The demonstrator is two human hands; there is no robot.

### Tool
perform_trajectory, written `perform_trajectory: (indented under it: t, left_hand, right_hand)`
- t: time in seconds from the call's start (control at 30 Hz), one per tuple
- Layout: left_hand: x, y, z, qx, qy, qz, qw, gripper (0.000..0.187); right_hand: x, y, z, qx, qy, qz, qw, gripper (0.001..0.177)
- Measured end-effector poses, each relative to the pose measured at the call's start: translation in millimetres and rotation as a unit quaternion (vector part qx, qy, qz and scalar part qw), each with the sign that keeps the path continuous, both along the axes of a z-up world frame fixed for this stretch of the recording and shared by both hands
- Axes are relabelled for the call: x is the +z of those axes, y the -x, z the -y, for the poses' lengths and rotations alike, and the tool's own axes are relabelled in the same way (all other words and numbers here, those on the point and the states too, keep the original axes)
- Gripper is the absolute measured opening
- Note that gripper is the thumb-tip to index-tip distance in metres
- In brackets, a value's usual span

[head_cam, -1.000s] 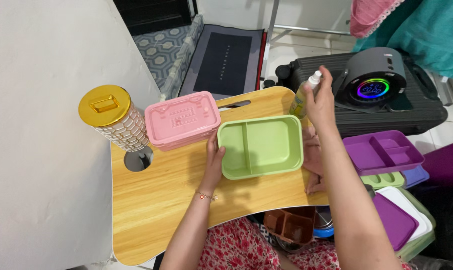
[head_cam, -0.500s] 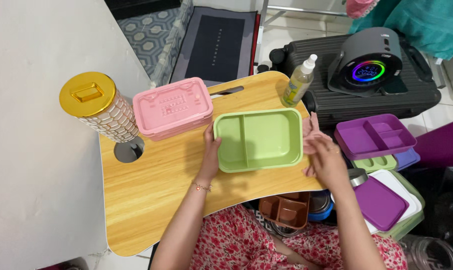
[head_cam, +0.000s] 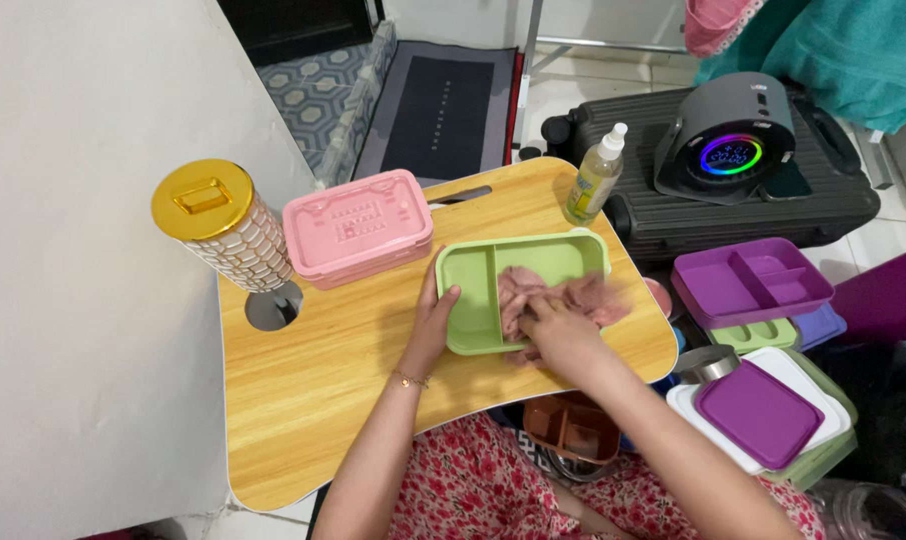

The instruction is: The person sits on the floor and cleans several plastic food containers. They spray a cleaning solution onto the containers and lids, then wipe them with a cloth. The person handles green, purple, and pink containers, wiping the inside and outside surfaces before stacking them.

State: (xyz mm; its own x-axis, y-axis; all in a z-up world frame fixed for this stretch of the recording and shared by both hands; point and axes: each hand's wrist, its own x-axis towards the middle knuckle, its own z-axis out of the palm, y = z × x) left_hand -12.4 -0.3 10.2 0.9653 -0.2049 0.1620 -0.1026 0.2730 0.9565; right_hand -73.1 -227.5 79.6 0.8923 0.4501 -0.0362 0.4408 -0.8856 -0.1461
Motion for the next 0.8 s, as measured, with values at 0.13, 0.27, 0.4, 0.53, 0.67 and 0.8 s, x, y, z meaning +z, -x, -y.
perform_trajectory:
  t: [0.13,0.27,0.4,0.53,0.67,0.8]
  left_hand:
    - [-7.2,-5.9,-0.1,0.022,0.016,-0.054,0.998,0.065]
    - [-17.2,-13.0,-0.4,0.018,0.003,-0.052,0.998,0.065]
    - [-23.1,-10.1,5.2,0.013,-0.003,-0.032,0.999,0.065]
    - [-22.0,-1.5,6.6,0.021,0.021,-0.009,1.0,0.066]
    - [-13.3,-0.6,7.6,0.034,-0.005,0.048,0.998,0.066]
    - [-10.6,2.2,3.2,0.054,-0.001,0.042,0.998,0.069]
  right_hand:
    - [9.8,-32.0,0.5,0.047,0.024,-0.056,0.997,0.027]
    - [-6.8,-51.4,1.3,0.025,0.06,0.102,0.993,0.036]
    - [-44.3,-59.6,-7.7,-0.084,0.058,0.176,0.979,0.03]
    - [-66.3,-65.4,-4.8,-0.148,0.132,0.189,0.962,0.036]
    - [-48.4,-69.3,14.9,-0.147,0.15,0.191,0.959,0.04]
    - [-23.4,-52.0,20.0,-0.001,0.05,0.188,0.981,0.046]
